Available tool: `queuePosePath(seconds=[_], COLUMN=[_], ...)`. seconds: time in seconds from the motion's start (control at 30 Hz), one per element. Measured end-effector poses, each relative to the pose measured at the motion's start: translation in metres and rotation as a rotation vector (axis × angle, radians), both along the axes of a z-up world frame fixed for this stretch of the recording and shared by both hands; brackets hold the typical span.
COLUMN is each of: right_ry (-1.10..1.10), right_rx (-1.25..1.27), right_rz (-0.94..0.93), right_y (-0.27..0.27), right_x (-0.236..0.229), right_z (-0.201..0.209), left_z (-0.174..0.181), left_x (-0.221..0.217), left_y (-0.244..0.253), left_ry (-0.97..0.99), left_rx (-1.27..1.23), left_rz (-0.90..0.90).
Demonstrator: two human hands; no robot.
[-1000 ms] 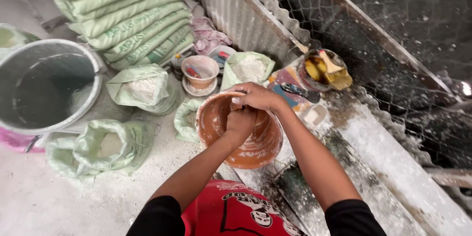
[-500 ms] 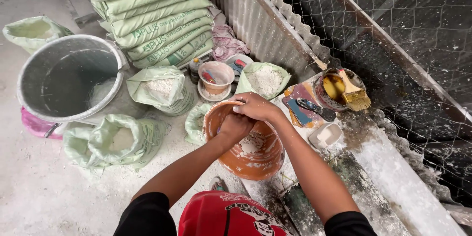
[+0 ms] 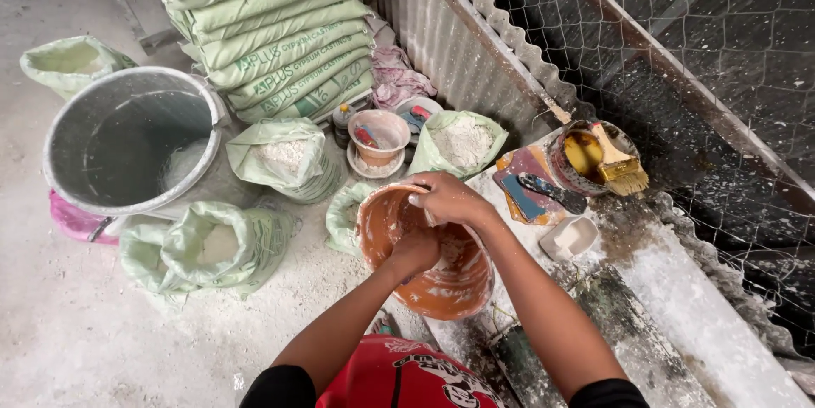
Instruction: The person scoops white powder from a green bag into an orange bucket and mixes it with a tool. They continue to stir the mixture, scraping the sides of the bucket to ensure it is well combined.
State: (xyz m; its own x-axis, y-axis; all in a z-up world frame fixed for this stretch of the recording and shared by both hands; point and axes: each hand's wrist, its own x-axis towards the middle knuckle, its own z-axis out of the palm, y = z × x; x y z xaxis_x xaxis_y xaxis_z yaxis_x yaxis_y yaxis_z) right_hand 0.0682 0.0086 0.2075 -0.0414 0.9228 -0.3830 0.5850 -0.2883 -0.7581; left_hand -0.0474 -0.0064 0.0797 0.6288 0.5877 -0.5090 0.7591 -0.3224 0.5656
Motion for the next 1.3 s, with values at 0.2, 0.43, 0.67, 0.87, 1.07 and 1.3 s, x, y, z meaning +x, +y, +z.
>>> queuePosePath(seconds=[0.2, 0.43, 0.67, 0.87, 1.07, 1.3], right_ry=[0.451, -0.035, -0.275, -0.101, -0.037, -0.633], right_rx=[-0.098, 0.141, 0.021, -0.021, 0.254, -0.109], right_rz=[-0.161, -0.061, 0.113, 0.047, -0.018, -0.13], right_y=[0.0, -0.016, -0.034, -0.052, -0.057, -0.059], right_x=[0.062, 0.106, 0.124, 0.122, 0.126, 0.1], right_z=[-0.045, -0.021, -0.017, 0.009, -0.008, 0.041], left_z=[-0.021, -0.009, 0.004, 0.032, -0.065, 0.039], left_x=[0.02, 0.034, 0.036, 0.042, 0.065, 0.062], left_y=[0.009, -0.013, -0.043, -0.037, -0.031, -0.037], left_ry=[-0.135, -0.216, -0.278, -0.188, -0.44, -0.446], left_rx=[0.382, 0.576, 0.38, -0.091, 0.126, -0.206], left_rz=[-0.066, -0.236, -0.288, -0.088, 0.104, 0.14])
